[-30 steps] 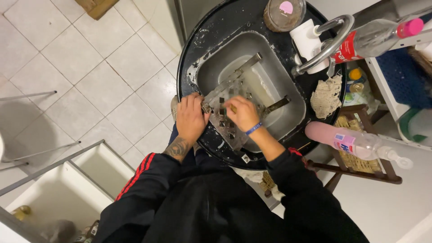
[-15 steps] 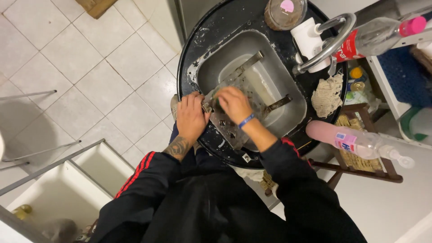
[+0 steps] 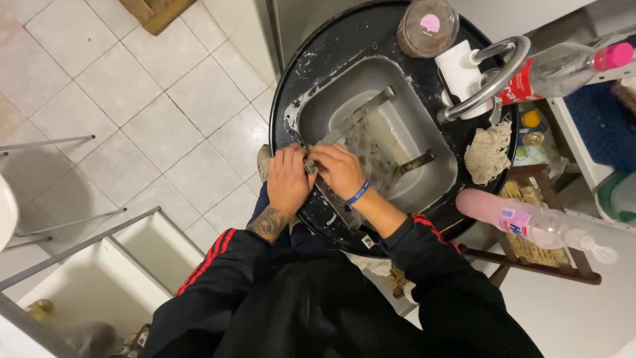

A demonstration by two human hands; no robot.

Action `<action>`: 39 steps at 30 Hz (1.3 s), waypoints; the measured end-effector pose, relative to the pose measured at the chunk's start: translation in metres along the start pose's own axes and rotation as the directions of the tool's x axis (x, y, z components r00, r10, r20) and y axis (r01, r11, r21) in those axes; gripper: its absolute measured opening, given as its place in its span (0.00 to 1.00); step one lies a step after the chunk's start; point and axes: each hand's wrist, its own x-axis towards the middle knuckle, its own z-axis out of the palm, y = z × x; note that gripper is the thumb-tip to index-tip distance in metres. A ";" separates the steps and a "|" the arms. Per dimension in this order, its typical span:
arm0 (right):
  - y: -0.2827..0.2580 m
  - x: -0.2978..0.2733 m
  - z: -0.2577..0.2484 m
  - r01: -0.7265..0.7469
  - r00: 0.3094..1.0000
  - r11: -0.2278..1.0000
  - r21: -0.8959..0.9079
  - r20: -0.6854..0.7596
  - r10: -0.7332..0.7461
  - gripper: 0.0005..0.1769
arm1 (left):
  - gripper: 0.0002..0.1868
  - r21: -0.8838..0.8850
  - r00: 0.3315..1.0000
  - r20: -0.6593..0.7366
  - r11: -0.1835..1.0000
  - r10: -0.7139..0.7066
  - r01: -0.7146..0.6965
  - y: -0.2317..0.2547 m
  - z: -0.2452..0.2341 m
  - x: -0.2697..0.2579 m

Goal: Scrubbing and rinsing a metal grate using a sponge and soap in a sink.

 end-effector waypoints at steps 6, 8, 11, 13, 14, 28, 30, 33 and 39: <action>0.013 0.001 -0.002 -0.007 0.998 0.997 -0.083 -0.066 0.002 0.11 | 0.17 -0.031 1.000 0.022 0.999 -0.017 0.017 -0.001 -0.001 -0.003; 0.016 0.005 -0.013 0.020 0.998 0.999 -0.034 -0.051 -0.022 0.14 | 0.17 -0.045 1.000 0.025 0.999 -0.016 0.017 -0.001 -0.002 0.001; 0.049 0.014 -0.028 0.056 0.997 0.998 0.002 -0.044 -0.056 0.19 | 0.23 -0.056 1.000 0.022 0.998 -0.003 0.004 -0.004 0.000 0.006; 0.036 -0.001 -0.027 0.020 0.999 1.000 -0.004 -0.037 -0.020 0.21 | 0.28 -0.073 0.998 0.059 0.997 0.009 -0.005 -0.002 -0.004 -0.008; 0.016 0.001 -0.025 0.065 0.998 0.990 0.126 0.008 -0.067 0.20 | 0.32 -0.095 0.999 0.051 0.995 0.009 -0.004 -0.004 -0.001 -0.007; 0.014 0.001 -0.037 0.054 0.996 0.991 0.122 0.062 -0.062 0.24 | 0.63 -0.125 0.978 0.198 0.991 0.071 -0.046 -0.008 -0.013 -0.002; 0.018 0.000 -0.029 0.041 0.999 0.999 0.021 0.000 -0.041 0.25 | 0.61 -0.123 0.981 0.174 0.990 0.083 -0.061 -0.009 -0.011 0.002; -0.024 -0.010 -0.031 0.063 0.992 0.977 0.205 0.090 -0.084 0.22 | 0.56 -0.128 0.980 0.181 0.990 0.079 -0.056 -0.019 0.003 -0.010; -0.018 -0.007 -0.032 0.062 0.992 0.989 0.133 0.105 -0.076 0.18 | 0.57 -0.109 0.982 0.176 0.993 0.066 -0.047 -0.016 0.007 -0.012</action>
